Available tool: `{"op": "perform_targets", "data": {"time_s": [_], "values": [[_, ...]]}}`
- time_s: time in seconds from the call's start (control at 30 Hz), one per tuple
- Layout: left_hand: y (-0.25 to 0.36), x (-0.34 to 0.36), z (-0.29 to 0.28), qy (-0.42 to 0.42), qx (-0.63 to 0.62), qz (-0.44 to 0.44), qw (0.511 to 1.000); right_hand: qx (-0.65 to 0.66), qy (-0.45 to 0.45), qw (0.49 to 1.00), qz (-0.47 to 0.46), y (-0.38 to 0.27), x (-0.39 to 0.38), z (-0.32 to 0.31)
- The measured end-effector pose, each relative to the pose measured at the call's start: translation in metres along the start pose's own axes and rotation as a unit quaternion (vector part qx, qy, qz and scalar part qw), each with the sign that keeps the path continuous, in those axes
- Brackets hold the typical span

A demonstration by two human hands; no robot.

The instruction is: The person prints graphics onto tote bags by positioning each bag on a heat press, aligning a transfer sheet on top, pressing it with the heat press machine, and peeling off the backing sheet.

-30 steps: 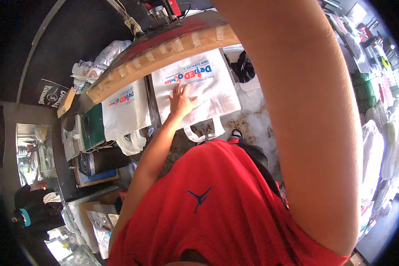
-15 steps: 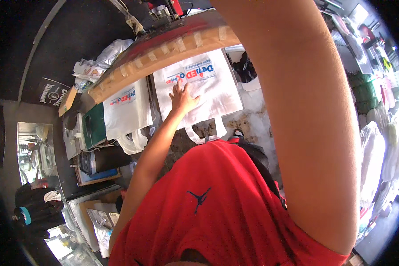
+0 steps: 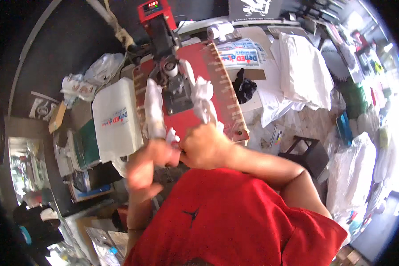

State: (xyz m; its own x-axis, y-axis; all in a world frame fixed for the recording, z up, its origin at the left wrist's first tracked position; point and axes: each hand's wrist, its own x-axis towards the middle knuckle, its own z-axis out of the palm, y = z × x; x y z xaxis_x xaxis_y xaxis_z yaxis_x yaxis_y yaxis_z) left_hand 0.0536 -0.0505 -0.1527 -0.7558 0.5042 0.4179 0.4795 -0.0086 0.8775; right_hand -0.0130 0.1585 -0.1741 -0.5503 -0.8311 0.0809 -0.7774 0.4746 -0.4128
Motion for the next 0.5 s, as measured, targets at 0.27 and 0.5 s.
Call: {"op": "perform_targets", "data": {"time_s": [0.27,0.5], "values": [[-0.128,0.023,0.03,-0.02,0.34,-0.041,0.939,0.169,0.081,0.981,0.048,0.056,0.016,0.102],[-0.194,-0.005,0.033,-0.094,0.403,0.005,0.91,0.123,0.265,0.956,0.009,0.086,0.022,0.195]]}}
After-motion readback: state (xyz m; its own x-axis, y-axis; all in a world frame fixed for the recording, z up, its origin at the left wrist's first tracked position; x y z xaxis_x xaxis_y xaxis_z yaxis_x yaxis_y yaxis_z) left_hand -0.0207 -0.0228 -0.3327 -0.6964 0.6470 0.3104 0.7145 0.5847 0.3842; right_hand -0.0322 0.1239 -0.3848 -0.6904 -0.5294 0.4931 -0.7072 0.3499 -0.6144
